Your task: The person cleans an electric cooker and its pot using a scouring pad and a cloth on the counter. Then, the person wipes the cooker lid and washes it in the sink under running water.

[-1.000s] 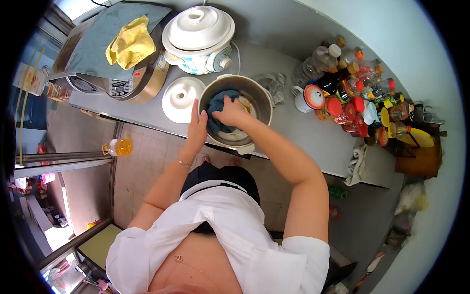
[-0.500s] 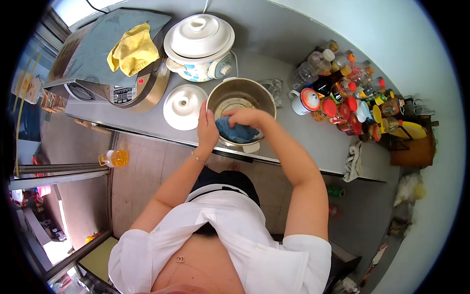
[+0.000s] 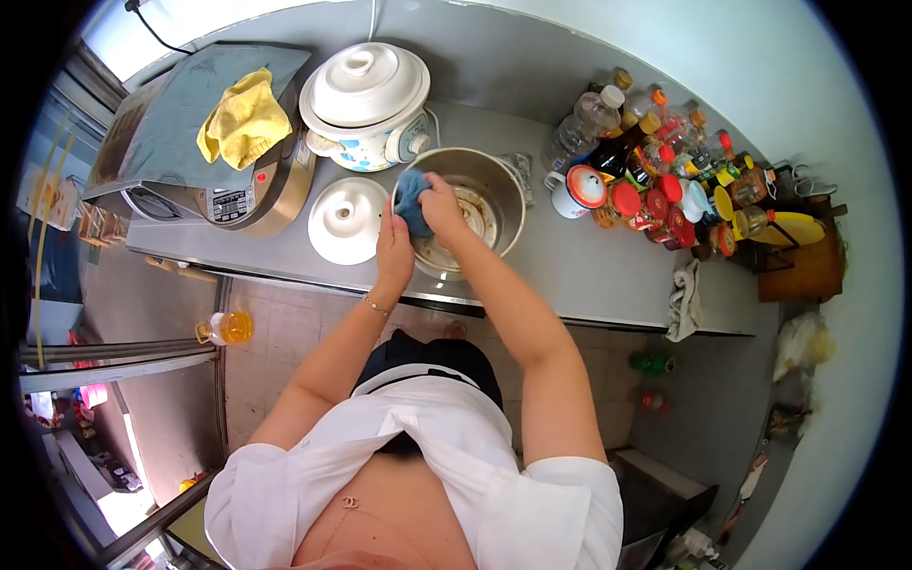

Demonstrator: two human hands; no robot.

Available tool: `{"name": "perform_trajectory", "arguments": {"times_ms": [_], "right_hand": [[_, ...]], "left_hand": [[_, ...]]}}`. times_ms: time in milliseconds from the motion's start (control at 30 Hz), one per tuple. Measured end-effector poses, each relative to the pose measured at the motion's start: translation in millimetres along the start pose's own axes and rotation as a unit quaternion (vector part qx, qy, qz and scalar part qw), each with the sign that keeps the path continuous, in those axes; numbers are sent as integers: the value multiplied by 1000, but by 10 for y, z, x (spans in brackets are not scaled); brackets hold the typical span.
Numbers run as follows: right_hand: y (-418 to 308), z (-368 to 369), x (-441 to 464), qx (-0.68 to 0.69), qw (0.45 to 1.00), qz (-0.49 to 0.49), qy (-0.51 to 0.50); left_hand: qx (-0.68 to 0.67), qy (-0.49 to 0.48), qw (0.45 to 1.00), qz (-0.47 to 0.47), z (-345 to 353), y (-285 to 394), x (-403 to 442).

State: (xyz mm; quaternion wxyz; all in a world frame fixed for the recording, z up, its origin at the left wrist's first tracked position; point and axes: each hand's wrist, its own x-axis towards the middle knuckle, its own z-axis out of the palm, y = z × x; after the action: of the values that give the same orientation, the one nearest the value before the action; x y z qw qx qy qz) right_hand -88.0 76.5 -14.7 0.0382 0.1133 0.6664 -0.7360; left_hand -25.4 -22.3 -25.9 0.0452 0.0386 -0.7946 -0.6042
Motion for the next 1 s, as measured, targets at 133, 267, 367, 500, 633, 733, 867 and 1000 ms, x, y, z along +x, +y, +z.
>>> {"name": "perform_trajectory", "arguments": {"times_ms": [133, 267, 367, 500, 633, 733, 867, 1000], "right_hand": [[-348, -411, -228, -95, 952, 154, -246], [-933, -873, -429, -13, 932, 188, -310], [-1324, -1442, -805, 36, 976, 105, -187], [-883, -2488, -937, 51, 990, 83, -99], [-169, -2788, -882, -152, 975, 160, 4], [28, -2624, -796, -432, 901, -17, 23], [19, -2258, -488, -399, 903, -162, 11], [137, -1982, -20, -452, 873, -179, 23]], "left_hand": [[-34, 32, 999, 15, 59, 14, -70], [-26, 74, 996, 30, 200, -46, 55], [-58, 73, 996, -1, 88, 4, 86], [-102, 58, 993, -17, -124, 89, 34], [-120, 54, 988, -82, -266, 187, -166], [-145, 54, 978, -139, -260, 150, -332], [-166, 31, 956, -241, -234, 119, -517], [-215, 31, 921, -324, -185, 162, -648]]}}
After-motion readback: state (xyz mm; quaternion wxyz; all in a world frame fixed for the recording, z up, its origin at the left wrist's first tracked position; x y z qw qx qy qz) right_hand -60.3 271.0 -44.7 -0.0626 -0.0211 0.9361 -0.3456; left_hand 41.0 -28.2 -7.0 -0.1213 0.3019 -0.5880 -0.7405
